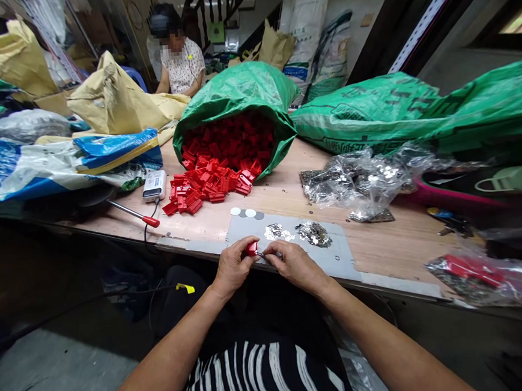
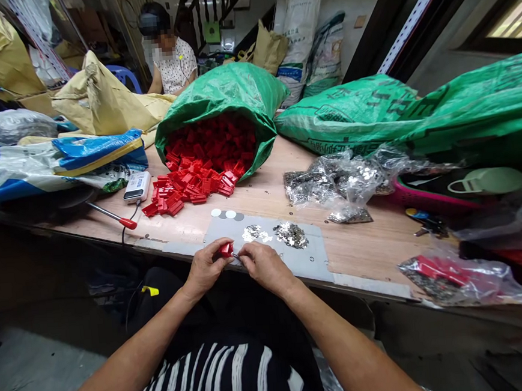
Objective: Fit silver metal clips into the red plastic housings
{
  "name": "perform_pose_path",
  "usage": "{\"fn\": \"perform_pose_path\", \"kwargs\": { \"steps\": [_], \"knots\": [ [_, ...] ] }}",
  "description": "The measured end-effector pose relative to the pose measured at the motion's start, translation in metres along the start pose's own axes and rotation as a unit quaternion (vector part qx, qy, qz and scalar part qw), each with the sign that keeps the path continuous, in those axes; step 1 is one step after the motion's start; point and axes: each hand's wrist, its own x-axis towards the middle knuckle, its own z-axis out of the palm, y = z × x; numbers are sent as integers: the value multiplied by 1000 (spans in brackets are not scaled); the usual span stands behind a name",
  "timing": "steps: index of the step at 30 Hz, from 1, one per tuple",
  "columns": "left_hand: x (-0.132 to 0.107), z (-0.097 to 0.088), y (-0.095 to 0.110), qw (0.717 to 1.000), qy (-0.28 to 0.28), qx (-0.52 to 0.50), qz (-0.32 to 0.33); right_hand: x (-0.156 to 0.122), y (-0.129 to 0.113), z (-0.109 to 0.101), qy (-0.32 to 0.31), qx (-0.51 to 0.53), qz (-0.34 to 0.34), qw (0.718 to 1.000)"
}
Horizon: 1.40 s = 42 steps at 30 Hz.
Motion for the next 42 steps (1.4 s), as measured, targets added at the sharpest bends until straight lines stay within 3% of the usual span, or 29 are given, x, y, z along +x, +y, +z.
{"fn": "perform_pose_path", "kwargs": {
  "steps": [6, 17, 28, 42],
  "knots": [
    [0, 0, 0, 1000, 3, -4, -12, 1, -8, 6, 18, -13, 12, 1000],
    [-1, -10, -2, 996, -52, -70, -9, -1, 12, -4, -21, 127, 50, 990],
    [-4, -8, -3, 997, -66, -44, 14, 0, -3, -9, -51, 53, 34, 997],
    [0, -1, -2, 998, -46, -20, 27, 5, -7, -2, -53, -28, 35, 998]
  ]
}}
